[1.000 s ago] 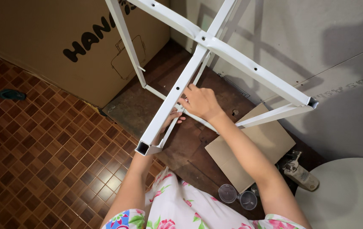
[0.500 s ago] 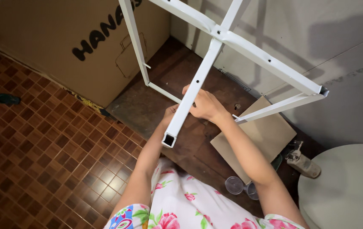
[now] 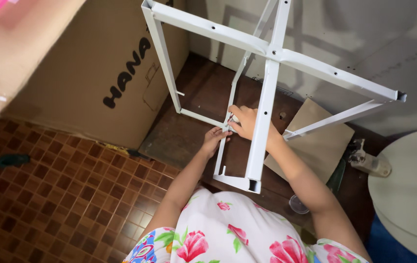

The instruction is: The person assembles a white metal folding table frame on the floor. They fit the X-shaped leg frame together, attach the side rails, and use a screwdriver to drive screws into the frame joints, working around the structure as it takes shape.

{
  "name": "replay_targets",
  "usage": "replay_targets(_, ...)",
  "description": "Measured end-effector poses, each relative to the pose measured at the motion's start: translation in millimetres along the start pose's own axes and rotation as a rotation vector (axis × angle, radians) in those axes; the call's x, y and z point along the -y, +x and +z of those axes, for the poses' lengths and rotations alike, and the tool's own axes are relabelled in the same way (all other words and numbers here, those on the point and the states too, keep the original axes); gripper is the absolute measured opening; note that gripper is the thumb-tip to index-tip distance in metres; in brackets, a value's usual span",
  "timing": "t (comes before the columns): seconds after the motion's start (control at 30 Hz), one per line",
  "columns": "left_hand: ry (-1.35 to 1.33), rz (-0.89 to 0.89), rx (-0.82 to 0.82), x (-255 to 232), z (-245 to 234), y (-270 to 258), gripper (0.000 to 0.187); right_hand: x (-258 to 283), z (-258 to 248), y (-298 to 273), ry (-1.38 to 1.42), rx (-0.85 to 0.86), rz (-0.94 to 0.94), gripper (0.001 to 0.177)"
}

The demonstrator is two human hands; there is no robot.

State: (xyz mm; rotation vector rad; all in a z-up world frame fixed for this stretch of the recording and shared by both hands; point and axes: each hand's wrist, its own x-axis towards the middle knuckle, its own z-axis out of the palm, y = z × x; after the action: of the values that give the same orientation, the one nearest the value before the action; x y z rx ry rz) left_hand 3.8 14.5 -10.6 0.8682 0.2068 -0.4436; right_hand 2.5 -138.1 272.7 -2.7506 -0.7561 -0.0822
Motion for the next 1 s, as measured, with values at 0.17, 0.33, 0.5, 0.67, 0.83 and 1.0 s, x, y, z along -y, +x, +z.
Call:
replay_targets(0.17,-0.053,0.038,0.035,9.3,-12.9,5.5,0.028,4.1,4.0,12.5,0.050,-0.093,-0.010,0.040)
replay_targets(0.33,-0.076,0.004,0.066,3.1,-17.7,7.9,0.032,13.0,-1.6,14.9,0.213,-0.109,-0.104,0.032)
replay_targets(0.5,-0.066,-0.027,0.065,-5.9,-15.2,4.5,0.034,7.9,2.8,14.7,0.476,-0.218,-0.213,0.039)
replay_targets(0.67,-0.054,-0.014,0.067,-6.9,-11.1,2.1,0.032,0.0,11.2,9.8,0.374,-0.149,-0.036,0.025)
replay_targets(0.83,-0.055,0.012,0.074,-2.8,-9.6,-0.1,0.028,-6.9,-3.5,11.0,0.287,-0.009,-0.091,0.046)
replay_targets(1.0,-0.048,0.010,0.064,-0.8,-5.4,-1.6,0.026,-1.1,-10.0,17.0,-0.097,0.156,0.103,0.043)
